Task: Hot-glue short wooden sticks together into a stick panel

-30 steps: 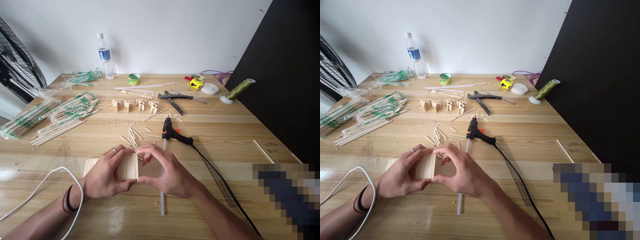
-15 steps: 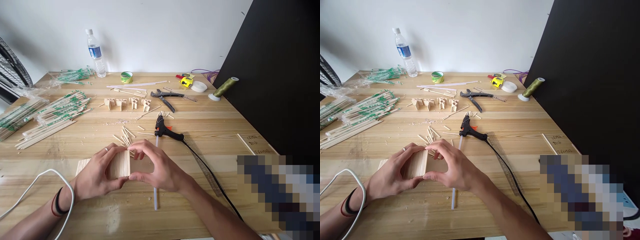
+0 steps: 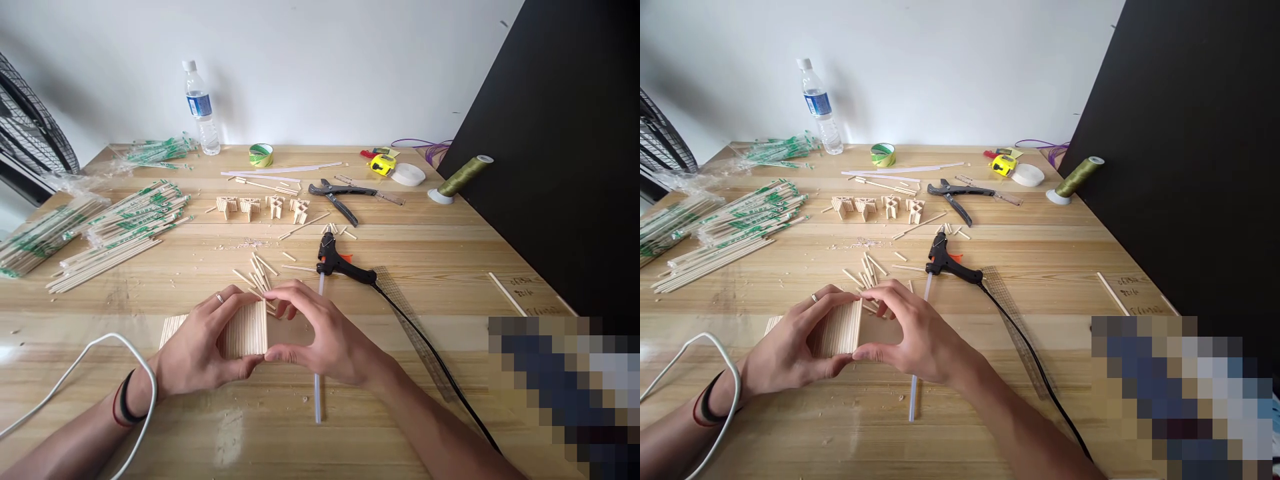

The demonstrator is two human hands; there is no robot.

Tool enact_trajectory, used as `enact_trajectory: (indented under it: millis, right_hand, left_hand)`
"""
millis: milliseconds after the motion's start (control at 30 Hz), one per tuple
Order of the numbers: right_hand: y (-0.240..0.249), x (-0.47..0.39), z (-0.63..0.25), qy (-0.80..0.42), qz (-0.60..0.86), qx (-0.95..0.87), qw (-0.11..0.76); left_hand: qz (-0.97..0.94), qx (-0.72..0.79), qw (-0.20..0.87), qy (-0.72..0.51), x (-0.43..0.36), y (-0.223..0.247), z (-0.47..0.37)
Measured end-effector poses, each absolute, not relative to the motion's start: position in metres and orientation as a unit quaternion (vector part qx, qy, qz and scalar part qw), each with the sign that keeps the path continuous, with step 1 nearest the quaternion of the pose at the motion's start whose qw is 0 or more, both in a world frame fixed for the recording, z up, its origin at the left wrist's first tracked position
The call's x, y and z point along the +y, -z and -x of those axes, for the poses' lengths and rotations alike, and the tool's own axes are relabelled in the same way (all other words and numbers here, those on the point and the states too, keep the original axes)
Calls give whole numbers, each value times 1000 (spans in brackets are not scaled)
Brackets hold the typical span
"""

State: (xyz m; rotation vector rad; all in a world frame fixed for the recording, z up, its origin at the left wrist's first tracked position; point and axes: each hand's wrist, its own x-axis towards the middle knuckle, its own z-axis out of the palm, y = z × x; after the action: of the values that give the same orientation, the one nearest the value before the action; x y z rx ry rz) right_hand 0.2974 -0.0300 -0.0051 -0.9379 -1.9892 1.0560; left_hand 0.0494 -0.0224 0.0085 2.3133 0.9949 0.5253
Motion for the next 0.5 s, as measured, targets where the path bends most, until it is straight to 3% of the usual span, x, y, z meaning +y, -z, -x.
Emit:
enact_trajectory:
  millis: [500]
  right_hand:
    - [5,-31,-296,-410,357,-768,337]
  left_hand:
    - [-868,351,288,-202,-22,-10,-50]
